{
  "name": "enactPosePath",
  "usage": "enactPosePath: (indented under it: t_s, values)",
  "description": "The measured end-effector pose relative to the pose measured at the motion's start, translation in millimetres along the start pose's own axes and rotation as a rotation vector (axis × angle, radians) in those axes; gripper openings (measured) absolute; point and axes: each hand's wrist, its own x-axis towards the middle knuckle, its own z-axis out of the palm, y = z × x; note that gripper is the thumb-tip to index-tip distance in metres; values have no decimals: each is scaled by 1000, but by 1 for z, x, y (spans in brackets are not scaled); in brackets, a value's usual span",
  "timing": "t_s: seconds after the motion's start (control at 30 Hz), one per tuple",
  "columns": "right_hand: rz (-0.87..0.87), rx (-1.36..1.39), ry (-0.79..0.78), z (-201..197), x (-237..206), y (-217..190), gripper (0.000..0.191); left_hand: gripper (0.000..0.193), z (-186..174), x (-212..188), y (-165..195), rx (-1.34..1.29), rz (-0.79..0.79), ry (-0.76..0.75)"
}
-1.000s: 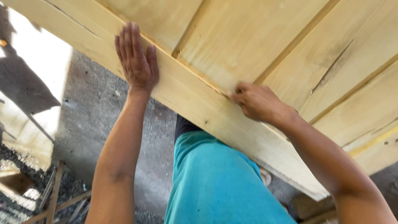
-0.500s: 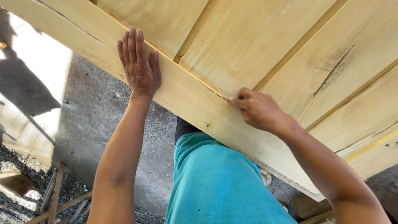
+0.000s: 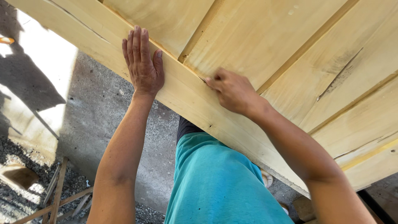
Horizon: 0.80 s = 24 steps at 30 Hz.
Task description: The person fills cracks in a wooden panel with wood filler. They scoop filler from a small board with a small spatula, press it into the cracks along the panel's rails, and repeat across several crack locations, steadying the panel with the other hand.
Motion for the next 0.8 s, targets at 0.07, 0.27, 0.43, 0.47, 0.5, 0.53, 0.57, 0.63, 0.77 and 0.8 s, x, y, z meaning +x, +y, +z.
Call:
enactPosePath:
  t_s: [0.07, 0.27, 0.43, 0.47, 0.5, 0.53, 0.57, 0.63, 0.77, 0.8]
  values:
    - [66, -14, -94, -22, -30, -3, 35, 55, 0, 0, 0, -7, 3, 1]
    - [86, -9, -14, -39, -52, 6, 26, 54, -5, 3, 4, -13, -8, 9]
    - [-40, 94, 236, 10, 24, -1, 25, 54, -7, 6, 6, -5, 9, 21]
    - [-65, 77, 222, 13, 33, -3, 25, 54, -7, 5, 6, -8, -1, 12]
    - [-90, 57, 206, 14, 39, -5, 25, 53, -7, 5, 6, -15, -14, 5]
    - [-111, 34, 197, 11, 39, -6, 25, 54, -6, 5, 5, -22, -8, 8]
    - [-70, 33, 136, 7, 35, -6, 25, 55, -6, 5, 5, -30, 4, 18]
    - [1, 31, 11, -4, 16, -4, 25, 55, -5, 4, 4, -27, 17, 37]
    - [75, -20, -75, -21, -46, 2, 31, 54, -4, 2, 1, -25, 8, 14]
    - [91, -28, -89, -24, -59, 4, 32, 54, -5, 2, 1, -30, 16, 10]
